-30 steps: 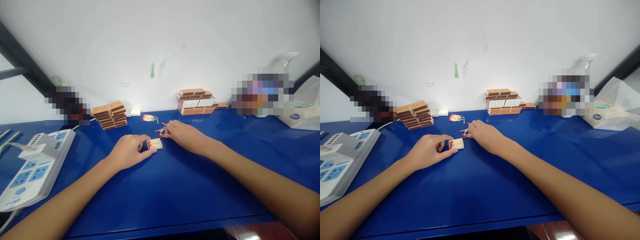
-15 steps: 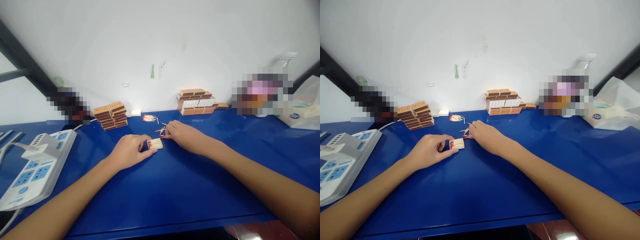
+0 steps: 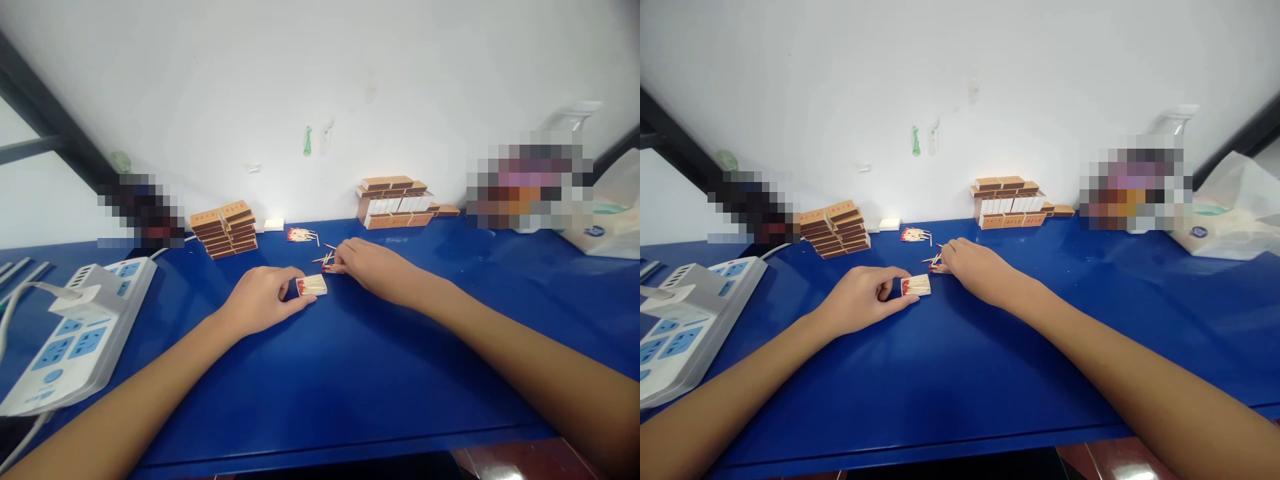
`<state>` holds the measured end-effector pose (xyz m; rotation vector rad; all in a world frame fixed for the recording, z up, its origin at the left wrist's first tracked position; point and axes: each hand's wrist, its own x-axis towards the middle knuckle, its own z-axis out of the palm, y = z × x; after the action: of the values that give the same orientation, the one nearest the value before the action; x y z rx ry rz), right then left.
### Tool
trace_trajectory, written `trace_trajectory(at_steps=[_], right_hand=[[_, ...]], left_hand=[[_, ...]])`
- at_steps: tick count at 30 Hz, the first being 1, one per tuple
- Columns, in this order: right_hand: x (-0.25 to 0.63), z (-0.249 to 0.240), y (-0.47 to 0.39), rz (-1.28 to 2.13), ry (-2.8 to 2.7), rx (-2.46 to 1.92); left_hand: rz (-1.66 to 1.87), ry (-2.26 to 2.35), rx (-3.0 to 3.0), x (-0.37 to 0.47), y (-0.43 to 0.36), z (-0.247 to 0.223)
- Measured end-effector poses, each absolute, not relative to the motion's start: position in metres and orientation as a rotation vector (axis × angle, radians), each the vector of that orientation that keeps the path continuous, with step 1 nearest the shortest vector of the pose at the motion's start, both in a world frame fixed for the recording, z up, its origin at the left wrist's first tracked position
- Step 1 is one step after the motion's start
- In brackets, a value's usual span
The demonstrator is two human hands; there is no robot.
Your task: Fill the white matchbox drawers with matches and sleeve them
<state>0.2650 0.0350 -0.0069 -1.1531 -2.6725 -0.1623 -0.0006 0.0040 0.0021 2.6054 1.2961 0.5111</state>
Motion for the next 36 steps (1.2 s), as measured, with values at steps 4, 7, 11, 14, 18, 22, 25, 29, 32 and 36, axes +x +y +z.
trace_trajectory(at_steps=[4, 7, 11, 14, 18, 22, 25, 29, 32, 36], right_hand=[[0.267, 0.003, 0.033, -0.118, -2.612, -1.2], [0.265, 0.01, 0.029, -0.014, -2.576, -1.173], [0.254, 0.011, 0.018, 0.225, -2.556, -1.062], [0.244, 0.007, 0.011, 0.317, -2.569, -1.067], [0.235, 0.0, 0.007, 0.232, -2.598, -1.093], [0.232, 0.0, 0.007, 0.142, -2.616, -1.094], [0.234, 0.004, 0.008, 0.159, -2.615, -1.087], [0.239, 0.009, 0.009, 0.227, -2.592, -1.087], [0.238, 0.009, 0.007, 0.291, -2.588, -1.08], [0.233, 0.004, 0.006, 0.288, -2.571, -1.025]], left_hand=[[0.499, 1.306, 2.605, -0.001, 0.004, 0.002], [0.51, 1.3, 2.613, -0.001, 0.004, 0.002], [0.521, 1.284, 2.624, 0.0, 0.003, 0.001], [0.537, 1.274, 2.633, 0.001, 0.002, 0.0], [0.54, 1.283, 2.634, 0.002, 0.001, -0.001], [0.531, 1.28, 2.637, 0.003, 0.001, 0.0], [0.534, 1.284, 2.633, 0.003, 0.001, 0.0], [0.534, 1.287, 2.625, 0.002, 0.001, 0.0], [0.52, 1.292, 2.624, 0.002, 0.001, 0.0], [0.502, 1.285, 2.624, 0.002, 0.001, 0.001]])
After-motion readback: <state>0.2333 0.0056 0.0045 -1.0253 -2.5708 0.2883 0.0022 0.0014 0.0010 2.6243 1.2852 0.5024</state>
